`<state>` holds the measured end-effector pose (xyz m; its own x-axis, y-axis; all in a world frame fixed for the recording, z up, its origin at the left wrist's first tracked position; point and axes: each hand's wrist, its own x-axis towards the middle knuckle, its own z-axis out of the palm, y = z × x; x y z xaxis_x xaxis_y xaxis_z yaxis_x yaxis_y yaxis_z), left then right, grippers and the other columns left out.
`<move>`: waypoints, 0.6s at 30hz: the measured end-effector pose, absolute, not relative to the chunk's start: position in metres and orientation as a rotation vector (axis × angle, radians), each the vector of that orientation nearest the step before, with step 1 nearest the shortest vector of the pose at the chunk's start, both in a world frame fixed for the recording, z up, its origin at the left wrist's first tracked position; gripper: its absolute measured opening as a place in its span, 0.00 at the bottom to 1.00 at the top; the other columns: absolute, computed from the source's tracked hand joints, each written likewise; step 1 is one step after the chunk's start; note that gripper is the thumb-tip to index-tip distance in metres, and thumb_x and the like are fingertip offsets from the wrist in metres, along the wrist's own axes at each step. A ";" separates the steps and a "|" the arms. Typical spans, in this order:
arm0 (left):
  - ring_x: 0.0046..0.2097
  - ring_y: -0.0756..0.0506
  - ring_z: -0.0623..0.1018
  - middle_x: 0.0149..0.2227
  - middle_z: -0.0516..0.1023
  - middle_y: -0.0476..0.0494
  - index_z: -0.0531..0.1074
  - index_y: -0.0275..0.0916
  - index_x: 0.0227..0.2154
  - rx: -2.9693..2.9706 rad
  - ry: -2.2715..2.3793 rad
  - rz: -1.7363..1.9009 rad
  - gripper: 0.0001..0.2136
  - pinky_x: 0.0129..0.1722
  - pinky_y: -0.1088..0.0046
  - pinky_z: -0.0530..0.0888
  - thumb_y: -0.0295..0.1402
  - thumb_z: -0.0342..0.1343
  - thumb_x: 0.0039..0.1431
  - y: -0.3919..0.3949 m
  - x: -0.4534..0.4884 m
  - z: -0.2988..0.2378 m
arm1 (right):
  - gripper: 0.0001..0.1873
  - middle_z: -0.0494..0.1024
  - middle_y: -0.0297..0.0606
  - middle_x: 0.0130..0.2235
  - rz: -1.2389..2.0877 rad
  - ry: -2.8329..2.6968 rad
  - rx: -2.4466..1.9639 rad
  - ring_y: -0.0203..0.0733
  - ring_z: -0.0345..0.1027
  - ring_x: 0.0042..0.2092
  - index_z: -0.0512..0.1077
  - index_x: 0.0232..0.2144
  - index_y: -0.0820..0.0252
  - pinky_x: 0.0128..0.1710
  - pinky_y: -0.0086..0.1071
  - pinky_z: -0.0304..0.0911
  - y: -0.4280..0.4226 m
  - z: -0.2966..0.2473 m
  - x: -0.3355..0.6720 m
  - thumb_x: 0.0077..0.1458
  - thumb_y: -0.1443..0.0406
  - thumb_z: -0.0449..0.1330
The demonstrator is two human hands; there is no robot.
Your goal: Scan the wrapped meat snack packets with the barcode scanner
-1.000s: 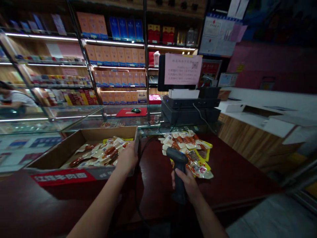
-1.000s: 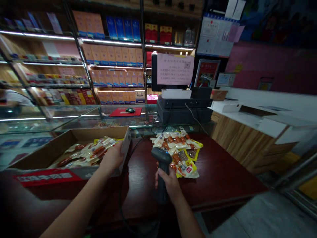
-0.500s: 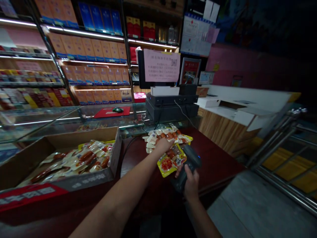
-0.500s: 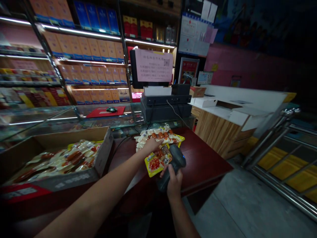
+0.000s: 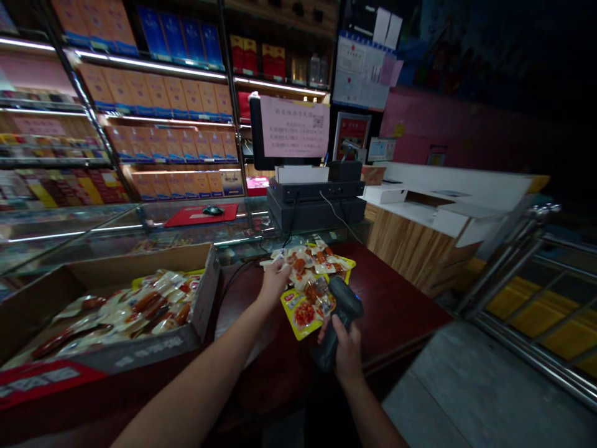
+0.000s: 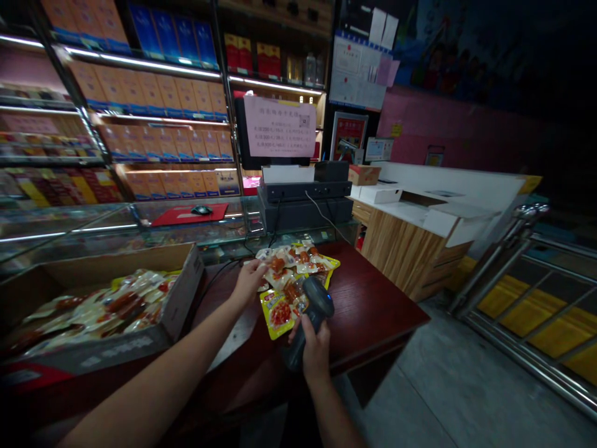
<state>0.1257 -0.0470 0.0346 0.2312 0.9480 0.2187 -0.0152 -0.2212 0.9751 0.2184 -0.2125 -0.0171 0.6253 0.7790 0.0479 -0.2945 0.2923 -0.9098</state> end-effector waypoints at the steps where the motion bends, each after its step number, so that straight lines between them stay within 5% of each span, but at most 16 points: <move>1: 0.22 0.51 0.69 0.21 0.68 0.52 0.64 0.38 0.22 1.385 0.863 1.227 0.05 0.23 0.76 0.66 0.33 0.53 0.46 -0.048 0.110 0.029 | 0.14 0.71 0.30 0.17 0.766 -0.567 -1.043 0.41 0.66 0.19 0.67 0.26 0.56 0.20 0.33 0.62 -0.212 -0.018 0.218 0.48 0.53 0.60; 6: 0.18 0.55 0.65 0.17 0.62 0.59 0.56 0.40 0.22 1.112 0.844 1.456 0.15 0.19 0.81 0.63 0.38 0.59 0.43 -0.051 0.049 -0.002 | 0.16 0.70 0.29 0.17 0.814 -0.644 -1.052 0.37 0.64 0.17 0.66 0.25 0.58 0.17 0.29 0.61 -0.212 -0.016 0.218 0.47 0.52 0.61; 18: 0.21 0.53 0.69 0.21 0.67 0.57 0.58 0.40 0.27 1.207 0.881 1.498 0.15 0.20 0.79 0.66 0.42 0.57 0.48 -0.046 0.043 -0.014 | 0.21 0.68 0.27 0.16 0.988 -0.780 -1.225 0.32 0.61 0.15 0.65 0.23 0.59 0.12 0.24 0.59 -0.224 0.007 0.194 0.42 0.49 0.63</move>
<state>0.0426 -0.0458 -0.0140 -0.0241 0.9660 0.2573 -0.2449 -0.2553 0.9353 0.1940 -0.2238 0.0068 0.3915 0.9197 -0.0286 -0.1866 0.0490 -0.9812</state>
